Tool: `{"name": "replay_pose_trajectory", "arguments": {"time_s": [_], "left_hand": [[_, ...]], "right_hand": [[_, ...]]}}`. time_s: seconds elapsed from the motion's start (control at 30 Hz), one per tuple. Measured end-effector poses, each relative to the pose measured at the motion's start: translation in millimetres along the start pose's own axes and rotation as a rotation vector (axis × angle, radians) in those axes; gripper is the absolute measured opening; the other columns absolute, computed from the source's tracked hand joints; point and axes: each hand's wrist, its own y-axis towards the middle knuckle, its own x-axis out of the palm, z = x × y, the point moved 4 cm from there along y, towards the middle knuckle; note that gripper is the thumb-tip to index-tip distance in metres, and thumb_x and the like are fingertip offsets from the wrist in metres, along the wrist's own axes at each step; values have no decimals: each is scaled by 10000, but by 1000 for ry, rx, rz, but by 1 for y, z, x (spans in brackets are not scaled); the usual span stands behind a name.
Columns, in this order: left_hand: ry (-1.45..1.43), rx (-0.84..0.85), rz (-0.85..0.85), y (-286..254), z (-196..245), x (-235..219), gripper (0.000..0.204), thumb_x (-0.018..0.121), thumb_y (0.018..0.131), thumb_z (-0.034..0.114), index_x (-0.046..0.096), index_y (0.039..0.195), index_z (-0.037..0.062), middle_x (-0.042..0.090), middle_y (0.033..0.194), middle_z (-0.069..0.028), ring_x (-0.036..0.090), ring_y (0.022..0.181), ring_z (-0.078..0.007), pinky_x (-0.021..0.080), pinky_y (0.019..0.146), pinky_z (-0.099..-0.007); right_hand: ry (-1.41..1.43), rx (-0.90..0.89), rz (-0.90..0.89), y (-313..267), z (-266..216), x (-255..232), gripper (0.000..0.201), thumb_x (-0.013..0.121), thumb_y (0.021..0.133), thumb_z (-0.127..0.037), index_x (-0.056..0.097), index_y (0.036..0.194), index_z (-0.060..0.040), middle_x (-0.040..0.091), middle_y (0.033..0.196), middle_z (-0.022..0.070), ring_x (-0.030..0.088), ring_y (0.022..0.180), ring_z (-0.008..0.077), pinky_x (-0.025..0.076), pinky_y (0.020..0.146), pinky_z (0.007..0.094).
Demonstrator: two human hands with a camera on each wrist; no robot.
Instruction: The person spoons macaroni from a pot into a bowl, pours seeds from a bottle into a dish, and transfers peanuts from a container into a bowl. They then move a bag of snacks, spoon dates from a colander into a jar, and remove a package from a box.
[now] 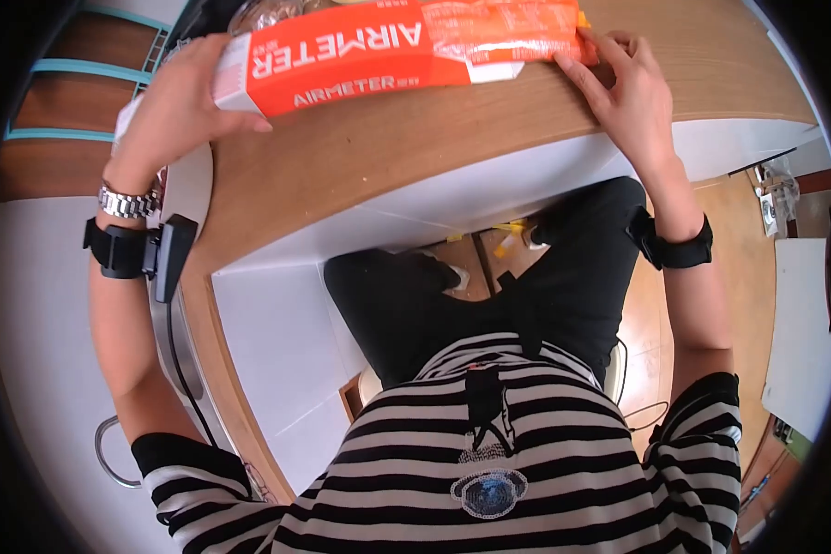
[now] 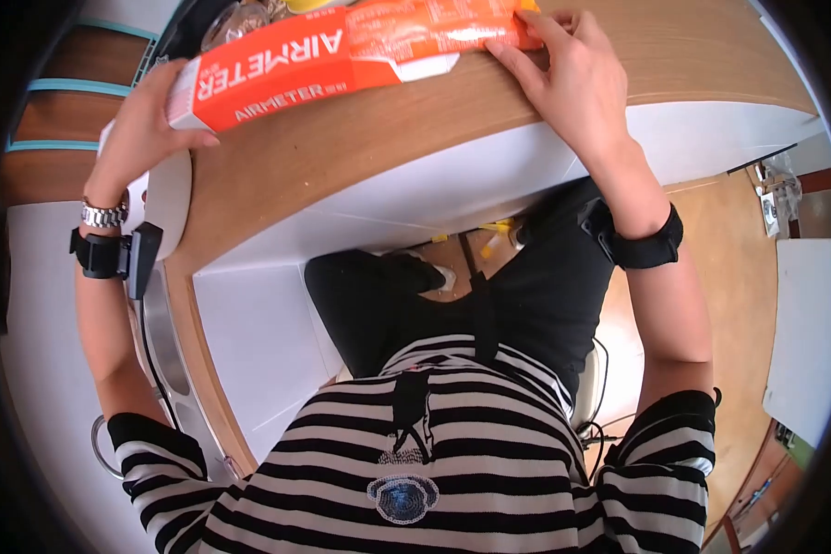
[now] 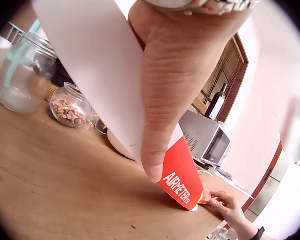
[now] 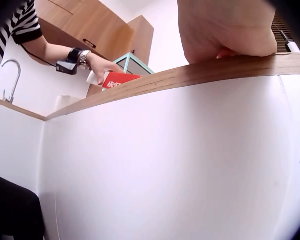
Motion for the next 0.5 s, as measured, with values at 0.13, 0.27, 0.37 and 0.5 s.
{"name": "replay_pose_trajectory", "arguments": {"time_s": [0.13,0.27,0.37,0.5], "left_hand": [[12,-66,-9,-3,-15,6,767,768,463,221,413,1093,-35,476,1069,-181,473,969,-294,376,829,-321],[33,-122,-17,-4,-4,1,775,771,466,219,410,1105,-30,470,1091,-173,469,989,-281,368,848,-315],[17,-101,-42,-8,-17,6,776,771,449,204,413,1097,-30,482,1057,-179,473,968,-291,372,835,-320],[77,-35,6,-14,-25,7,755,766,430,216,434,1055,-46,509,969,-192,490,895,-322,393,786,-328]], "right_hand": [[-110,-117,-1,4,-29,4,491,629,673,-364,504,1085,-130,457,1033,133,457,941,259,402,748,342],[33,-328,-341,17,-58,28,684,650,608,-376,397,1160,-61,352,1175,193,279,1133,360,234,936,432],[-185,-452,-247,24,-62,51,666,631,627,-323,359,1172,-54,384,1131,201,347,1070,357,273,906,425],[-62,-328,-262,27,-59,70,692,649,622,-325,332,1218,-171,374,1158,135,345,1092,285,300,866,453]]}}
